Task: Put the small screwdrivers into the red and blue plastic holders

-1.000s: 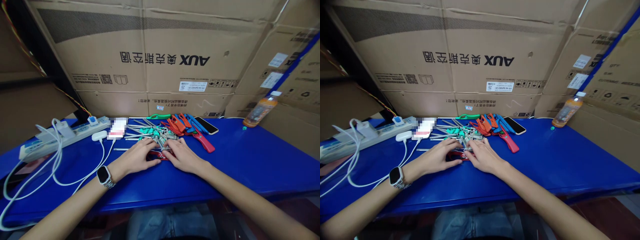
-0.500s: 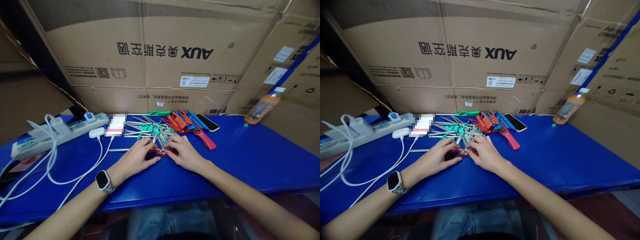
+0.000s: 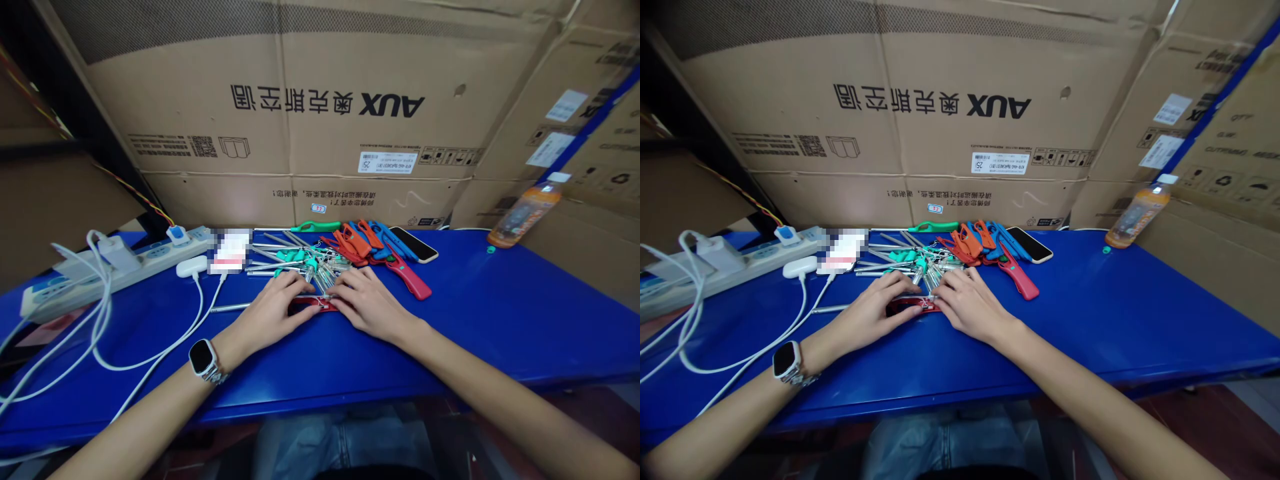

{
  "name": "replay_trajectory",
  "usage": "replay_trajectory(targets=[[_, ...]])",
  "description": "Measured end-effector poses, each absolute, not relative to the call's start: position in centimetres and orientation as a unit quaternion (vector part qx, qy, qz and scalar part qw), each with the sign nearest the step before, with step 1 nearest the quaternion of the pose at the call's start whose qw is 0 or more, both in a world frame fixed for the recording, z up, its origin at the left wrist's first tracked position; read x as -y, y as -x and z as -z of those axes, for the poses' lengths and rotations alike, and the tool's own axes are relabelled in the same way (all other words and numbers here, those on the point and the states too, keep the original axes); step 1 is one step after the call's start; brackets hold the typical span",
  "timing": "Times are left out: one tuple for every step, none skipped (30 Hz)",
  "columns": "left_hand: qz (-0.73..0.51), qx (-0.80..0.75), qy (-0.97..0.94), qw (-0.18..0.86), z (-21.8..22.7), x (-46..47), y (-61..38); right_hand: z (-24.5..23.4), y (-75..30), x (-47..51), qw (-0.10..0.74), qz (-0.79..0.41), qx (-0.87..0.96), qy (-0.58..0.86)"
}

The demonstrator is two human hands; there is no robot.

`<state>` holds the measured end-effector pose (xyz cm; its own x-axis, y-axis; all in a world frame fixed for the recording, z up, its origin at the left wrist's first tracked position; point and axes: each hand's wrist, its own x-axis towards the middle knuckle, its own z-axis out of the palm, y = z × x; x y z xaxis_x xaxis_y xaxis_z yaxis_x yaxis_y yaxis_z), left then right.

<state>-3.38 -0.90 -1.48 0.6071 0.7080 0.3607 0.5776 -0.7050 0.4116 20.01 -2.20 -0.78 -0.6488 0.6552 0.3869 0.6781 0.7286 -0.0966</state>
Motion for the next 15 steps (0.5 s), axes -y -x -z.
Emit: replay_trajectory(targets=[[-0.264, -0.36, -0.886, 0.128, 1.3, 0.8, 3.2, 0.8, -20.0, 2.2, 0.211, 0.039, 0.907, 0.362], [-0.268, -0.358, -0.885, 0.128, 1.2, 0.7, 3.0, 0.8, -20.1, 2.1, 0.22, 0.047, 0.906, 0.359], [-0.268, -0.358, -0.886, 0.125, 1.0, 0.6, 2.8, 0.8, -20.1, 2.1, 0.229, 0.053, 0.904, 0.356], [-0.265, -0.357, -0.887, 0.124, 0.8, 0.4, 2.5, 0.8, -20.2, 2.1, 0.237, 0.057, 0.903, 0.355], [-0.261, -0.356, -0.888, 0.125, 0.6, 0.2, 2.3, 0.8, -20.2, 2.1, 0.242, 0.06, 0.901, 0.354], [-0.258, -0.354, -0.889, 0.13, 0.4, 0.1, 2.1, 0.8, -20.2, 2.1, 0.245, 0.062, 0.9, 0.354], [-0.258, -0.351, -0.889, 0.139, 0.2, -0.1, 1.9, 0.9, -20.3, 2.1, 0.246, 0.064, 0.9, 0.355], [-0.26, -0.348, -0.888, 0.15, 0.1, -0.2, 1.7, 0.9, -20.3, 2.1, 0.246, 0.065, 0.899, 0.355], [-0.263, -0.346, -0.886, 0.163, 0.1, -0.3, 1.6, 0.9, -20.3, 2.1, 0.245, 0.065, 0.9, 0.355], [-0.267, -0.344, -0.883, 0.176, 0.0, -0.4, 1.5, 0.9, -20.3, 2.1, 0.243, 0.065, 0.901, 0.354], [-0.269, -0.341, -0.881, 0.189, 0.0, -0.4, 1.5, 0.8, -20.3, 2.1, 0.24, 0.064, 0.902, 0.354], [-0.271, -0.338, -0.878, 0.202, 0.1, -0.5, 1.5, 0.8, -20.3, 2.2, 0.237, 0.062, 0.903, 0.353], [-0.273, -0.334, -0.877, 0.212, 0.1, -0.5, 1.5, 0.7, -20.3, 2.2, 0.232, 0.059, 0.905, 0.352], [-0.274, -0.329, -0.877, 0.218, 0.2, -0.4, 1.5, 0.6, -20.3, 2.3, 0.227, 0.055, 0.906, 0.352], [-0.274, -0.324, -0.878, 0.219, 0.3, -0.4, 1.5, 0.5, -20.4, 2.4, 0.221, 0.051, 0.908, 0.353]])
